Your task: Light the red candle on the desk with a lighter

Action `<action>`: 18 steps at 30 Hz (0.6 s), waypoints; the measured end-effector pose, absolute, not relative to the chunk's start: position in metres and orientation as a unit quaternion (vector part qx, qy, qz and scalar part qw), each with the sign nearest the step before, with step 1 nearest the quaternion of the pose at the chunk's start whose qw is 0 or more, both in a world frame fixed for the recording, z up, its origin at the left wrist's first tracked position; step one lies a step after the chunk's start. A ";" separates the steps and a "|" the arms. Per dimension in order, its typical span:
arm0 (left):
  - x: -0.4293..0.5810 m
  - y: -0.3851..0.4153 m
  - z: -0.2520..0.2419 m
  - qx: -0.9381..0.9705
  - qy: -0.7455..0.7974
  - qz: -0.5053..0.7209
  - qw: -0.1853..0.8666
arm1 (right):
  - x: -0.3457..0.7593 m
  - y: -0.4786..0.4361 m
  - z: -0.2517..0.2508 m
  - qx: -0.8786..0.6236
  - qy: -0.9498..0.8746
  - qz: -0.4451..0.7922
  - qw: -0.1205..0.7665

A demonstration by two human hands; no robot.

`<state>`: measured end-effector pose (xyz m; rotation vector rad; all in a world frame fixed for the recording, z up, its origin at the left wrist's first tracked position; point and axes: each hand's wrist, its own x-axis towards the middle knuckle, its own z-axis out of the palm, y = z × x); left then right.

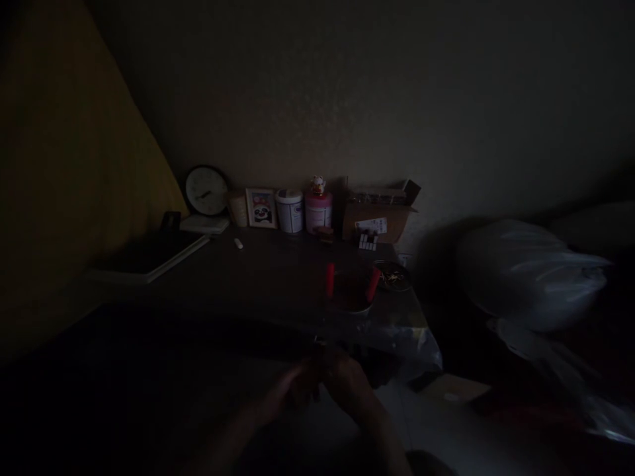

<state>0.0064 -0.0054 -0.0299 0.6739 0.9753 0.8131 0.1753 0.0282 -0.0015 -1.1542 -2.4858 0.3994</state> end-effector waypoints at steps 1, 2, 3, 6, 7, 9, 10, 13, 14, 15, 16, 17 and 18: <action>0.006 -0.005 -0.030 0.310 0.446 0.372 0.753 | 0.175 0.028 -0.001 -0.411 -0.882 0.142 0.184; 0.006 -0.005 -0.030 0.312 0.446 0.372 0.752 | 0.175 0.028 -0.001 -0.411 -0.882 0.143 0.182; 0.006 -0.005 -0.029 0.313 0.446 0.373 0.751 | 0.175 0.028 -0.002 -0.409 -0.883 0.145 0.180; 0.005 -0.006 -0.026 0.321 0.445 0.376 0.746 | 0.176 0.029 -0.003 -0.402 -0.886 0.155 0.172; 0.005 -0.006 -0.024 0.324 0.446 0.375 0.745 | 0.176 0.029 -0.002 -0.400 -0.887 0.157 0.170; 0.005 -0.007 -0.020 0.328 0.450 0.370 0.744 | 0.176 0.028 0.000 -0.396 -0.887 0.164 0.171; 0.005 -0.007 -0.018 0.329 0.453 0.366 0.743 | 0.175 0.028 0.001 -0.396 -0.887 0.167 0.170; 0.005 -0.008 -0.014 0.338 0.458 0.356 0.741 | 0.174 0.026 0.004 -0.396 -0.886 0.173 0.167; 0.005 -0.008 -0.013 0.340 0.461 0.354 0.739 | 0.174 0.025 0.005 -0.395 -0.886 0.174 0.171; 0.006 -0.008 -0.012 0.343 0.464 0.353 0.736 | 0.174 0.025 0.006 -0.392 -0.886 0.174 0.176; 0.006 -0.008 -0.011 0.345 0.469 0.353 0.733 | 0.174 0.024 0.006 -0.389 -0.887 0.173 0.182; 0.006 -0.008 -0.010 0.348 0.474 0.353 0.728 | 0.174 0.024 0.006 -0.386 -0.887 0.171 0.186; 0.006 -0.009 -0.009 0.353 0.479 0.352 0.723 | 0.175 0.023 0.006 -0.383 -0.889 0.169 0.187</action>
